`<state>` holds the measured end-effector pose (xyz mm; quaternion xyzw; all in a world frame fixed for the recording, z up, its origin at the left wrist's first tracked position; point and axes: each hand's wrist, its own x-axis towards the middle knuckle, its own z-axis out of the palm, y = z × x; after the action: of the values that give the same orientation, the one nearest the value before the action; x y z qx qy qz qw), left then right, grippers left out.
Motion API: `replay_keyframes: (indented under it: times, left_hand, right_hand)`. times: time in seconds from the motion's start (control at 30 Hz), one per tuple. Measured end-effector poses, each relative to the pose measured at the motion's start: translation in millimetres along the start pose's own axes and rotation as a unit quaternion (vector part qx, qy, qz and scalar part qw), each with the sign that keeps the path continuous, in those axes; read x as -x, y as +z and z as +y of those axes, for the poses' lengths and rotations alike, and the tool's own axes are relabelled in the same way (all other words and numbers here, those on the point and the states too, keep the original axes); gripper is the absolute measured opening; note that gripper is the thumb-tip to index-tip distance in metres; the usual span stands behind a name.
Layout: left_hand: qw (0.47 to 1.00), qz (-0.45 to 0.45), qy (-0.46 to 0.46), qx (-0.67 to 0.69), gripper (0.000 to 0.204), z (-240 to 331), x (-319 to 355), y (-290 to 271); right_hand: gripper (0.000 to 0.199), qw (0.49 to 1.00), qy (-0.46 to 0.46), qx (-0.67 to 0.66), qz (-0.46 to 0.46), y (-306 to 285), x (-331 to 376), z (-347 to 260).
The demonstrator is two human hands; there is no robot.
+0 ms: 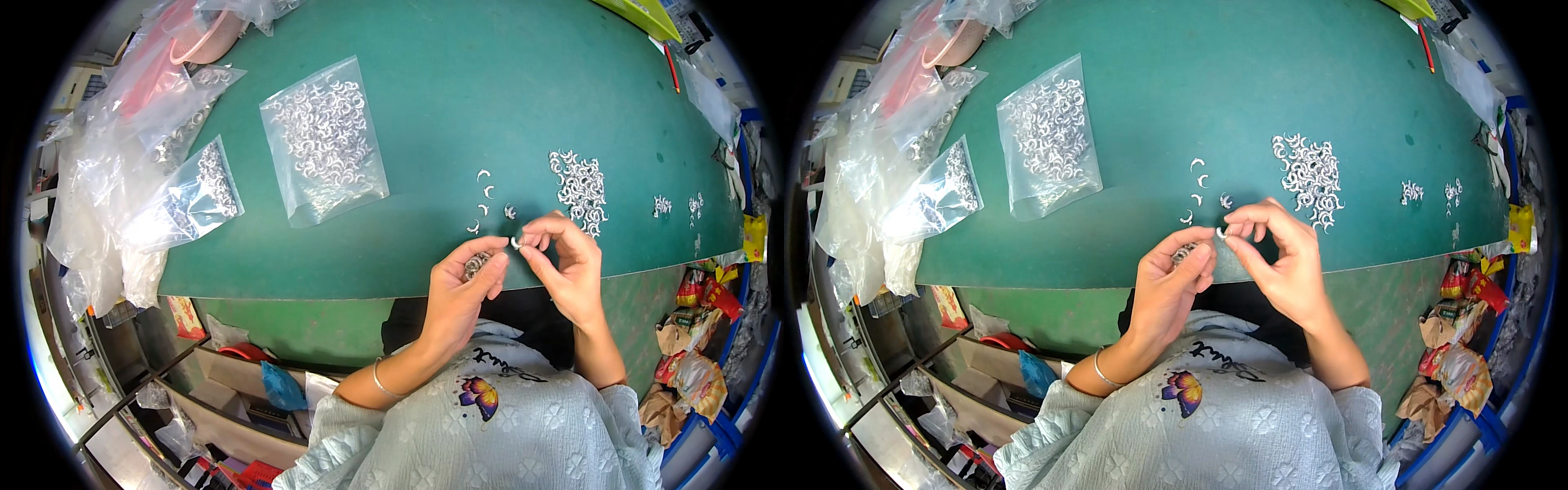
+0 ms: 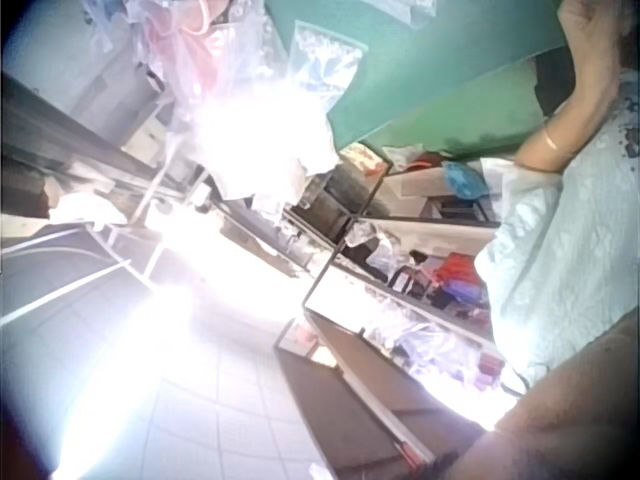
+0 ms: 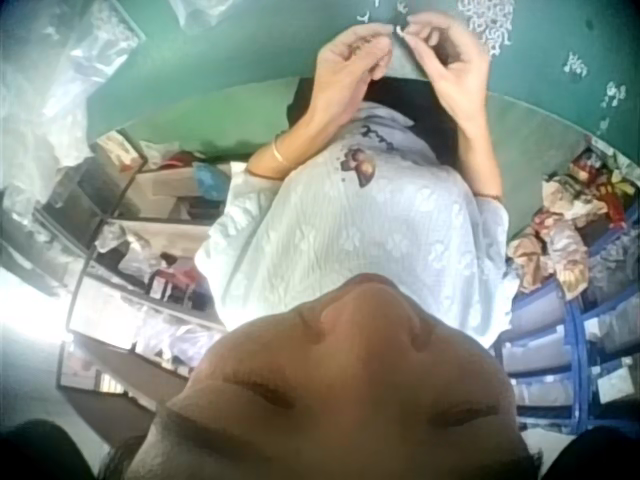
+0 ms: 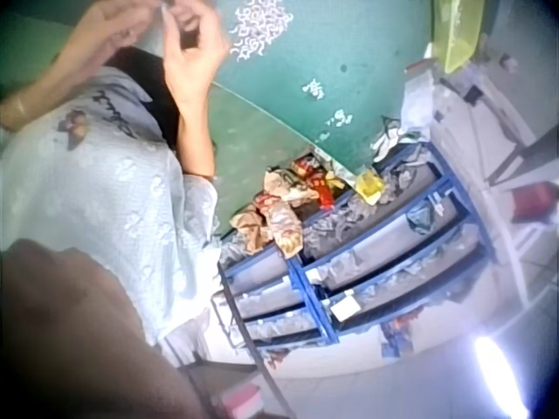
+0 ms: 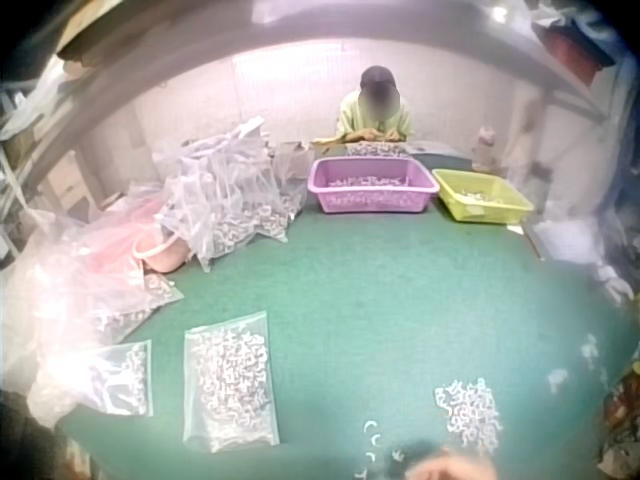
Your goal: The person sits at a green workbench and repeatedly picks up small silver metal hooks and screws from a pile. They manually screw the hooks onto the screws one by one, holding the components in their hands. The assembled hardware is placed back onto the table in a growing pile.
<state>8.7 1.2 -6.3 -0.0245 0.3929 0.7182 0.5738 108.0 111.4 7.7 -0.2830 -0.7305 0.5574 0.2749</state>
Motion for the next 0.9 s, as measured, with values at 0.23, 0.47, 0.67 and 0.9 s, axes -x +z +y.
replay_keyframes:
  times: [0.23, 0.47, 0.67, 0.9]
  left_hand:
    - [0.999, -0.021, 0.008, -0.049, 0.017, -1, 0, -1]
    - [0.980, -0.107, -0.100, 0.135, 0.008, 5, -2, -3]
    - [0.981, -0.141, -0.098, 0.090, 0.009, 10, 1, -3]
    - [0.993, -0.080, -0.084, 0.036, 0.014, 8, 1, -6]
  right_hand:
    - [0.021, 0.998, -0.038, 0.044, -0.001, 2, 5, -15]
    - [0.021, 0.988, -0.060, 0.141, 0.026, -3, -5, -5]
    - [0.017, 0.923, -0.103, 0.368, 0.047, 11, -14, 11]
    - [0.009, 0.927, -0.119, 0.351, 0.057, 3, -12, 17]
